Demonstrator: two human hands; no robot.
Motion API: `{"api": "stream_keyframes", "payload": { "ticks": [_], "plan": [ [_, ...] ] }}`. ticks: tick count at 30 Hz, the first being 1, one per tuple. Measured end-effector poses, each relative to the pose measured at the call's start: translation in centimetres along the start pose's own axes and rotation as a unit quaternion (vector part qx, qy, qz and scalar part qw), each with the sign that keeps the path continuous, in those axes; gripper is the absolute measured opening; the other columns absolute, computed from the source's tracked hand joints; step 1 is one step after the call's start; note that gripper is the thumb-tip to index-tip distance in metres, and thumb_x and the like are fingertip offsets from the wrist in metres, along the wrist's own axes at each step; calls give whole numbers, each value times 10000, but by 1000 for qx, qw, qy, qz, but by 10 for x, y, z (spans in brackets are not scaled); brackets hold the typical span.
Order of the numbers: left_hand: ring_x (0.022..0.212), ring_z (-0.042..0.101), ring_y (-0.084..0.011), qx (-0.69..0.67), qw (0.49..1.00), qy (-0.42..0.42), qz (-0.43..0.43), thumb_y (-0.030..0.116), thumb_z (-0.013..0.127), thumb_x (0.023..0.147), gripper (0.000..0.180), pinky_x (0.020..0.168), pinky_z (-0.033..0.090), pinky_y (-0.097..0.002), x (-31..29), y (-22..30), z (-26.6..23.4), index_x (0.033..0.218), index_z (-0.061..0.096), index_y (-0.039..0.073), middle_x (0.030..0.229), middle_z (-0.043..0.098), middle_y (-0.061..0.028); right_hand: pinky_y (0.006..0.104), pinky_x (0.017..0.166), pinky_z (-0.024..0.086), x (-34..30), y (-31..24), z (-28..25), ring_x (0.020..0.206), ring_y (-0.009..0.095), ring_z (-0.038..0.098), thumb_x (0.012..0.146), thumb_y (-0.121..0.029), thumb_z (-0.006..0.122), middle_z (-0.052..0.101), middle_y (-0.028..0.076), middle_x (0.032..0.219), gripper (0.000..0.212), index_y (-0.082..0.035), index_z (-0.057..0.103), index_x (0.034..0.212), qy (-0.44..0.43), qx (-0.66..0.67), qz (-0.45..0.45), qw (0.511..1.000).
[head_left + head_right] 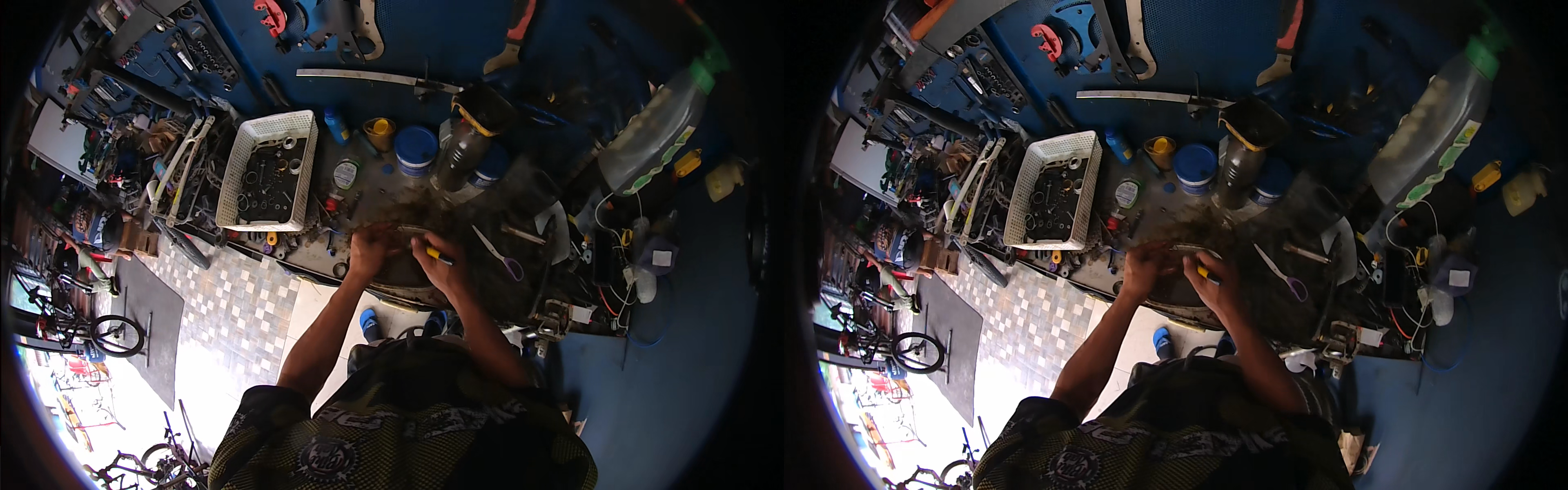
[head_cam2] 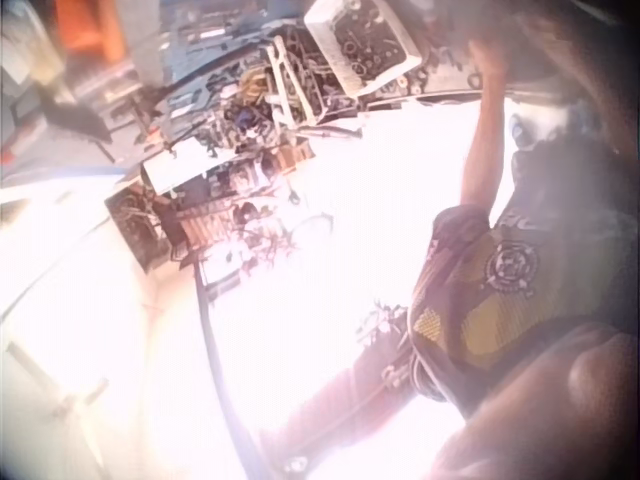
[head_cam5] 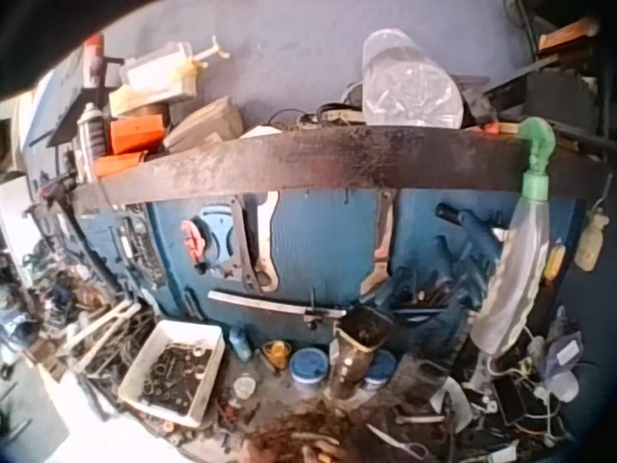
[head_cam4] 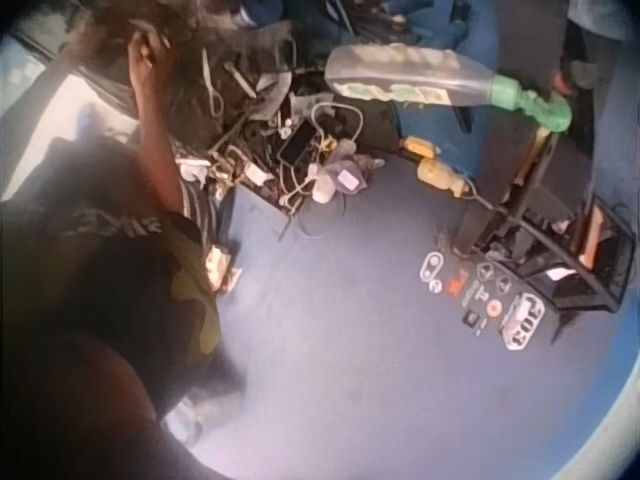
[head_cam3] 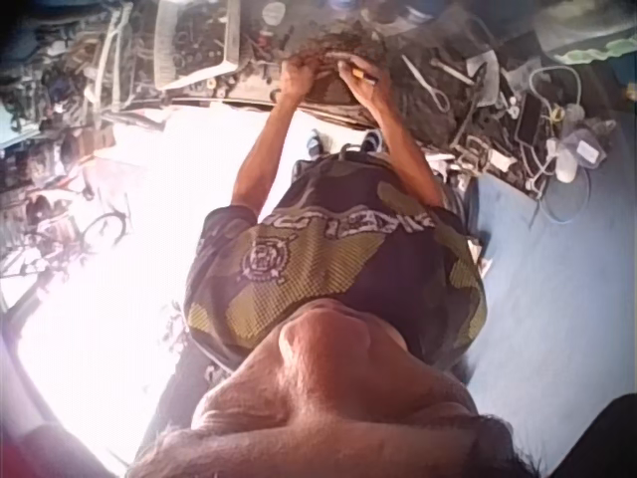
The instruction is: The person uses a yellow-handled brush to scrub a small metal part held in the left hand over a workbench. The person repeatedly scrubs the part, occasionally lifting it to inspect the surface, and continues scrubbing throughout the clip.
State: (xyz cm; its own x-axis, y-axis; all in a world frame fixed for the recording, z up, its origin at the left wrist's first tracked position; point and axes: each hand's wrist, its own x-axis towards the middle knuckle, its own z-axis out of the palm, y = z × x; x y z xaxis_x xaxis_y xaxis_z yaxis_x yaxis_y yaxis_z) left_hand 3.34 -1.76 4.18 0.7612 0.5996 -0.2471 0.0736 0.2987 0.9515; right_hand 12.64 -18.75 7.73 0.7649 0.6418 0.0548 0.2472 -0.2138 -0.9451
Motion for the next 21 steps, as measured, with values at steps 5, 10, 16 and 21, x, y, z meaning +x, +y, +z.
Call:
{"api": "stream_keyframes", "payload": {
  "ticks": [5, 10, 16, 21],
  "plan": [
    [920, 773, -267, 212, 977, -16, -24, 28, 576, 1039, 254, 803, 672, -357, -4, 8, 2, 1247, 663, -90, 1086, 759, -190, 336, 771, 577, -12, 8, -15, 861, 255, 754, 985, -248, 745, 756, 125, 956, 240, -36, 761, 1098, -79, -54, -188, 977],
    [926, 775, -291, 32, 995, -1, -90, -8, 558, 1041, 246, 809, 680, -383, -12, 6, 3, 1264, 629, -84, 1065, 751, -192, 371, 802, 582, -4, 28, -39, 904, 298, 741, 939, -169, 794, 750, 141, 996, 200, -46, 761, 1092, -66, -63, -131, 987],
    [969, 776, -292, 24, 995, 21, -90, -11, 588, 1003, 278, 818, 663, -415, -25, 0, -5, 1275, 633, -52, 1092, 754, -185, 430, 920, 560, 5, 48, -50, 1089, 341, 669, 894, -142, 820, 734, 124, 1140, 304, -82, 738, 1180, -157, -222, -269, 924],
    [971, 759, -369, 418, 888, -10, 191, 98, 676, 894, 316, 833, 615, -438, -42, 42, 11, 1200, 732, 44, 1092, 761, -199, 493, 1016, 515, -6, 43, -74, 1199, 388, 609, 924, -76, 722, 651, 164, 1333, 536, -136, 617, 1446, -198, -304, -223, 905]
  ]
}}
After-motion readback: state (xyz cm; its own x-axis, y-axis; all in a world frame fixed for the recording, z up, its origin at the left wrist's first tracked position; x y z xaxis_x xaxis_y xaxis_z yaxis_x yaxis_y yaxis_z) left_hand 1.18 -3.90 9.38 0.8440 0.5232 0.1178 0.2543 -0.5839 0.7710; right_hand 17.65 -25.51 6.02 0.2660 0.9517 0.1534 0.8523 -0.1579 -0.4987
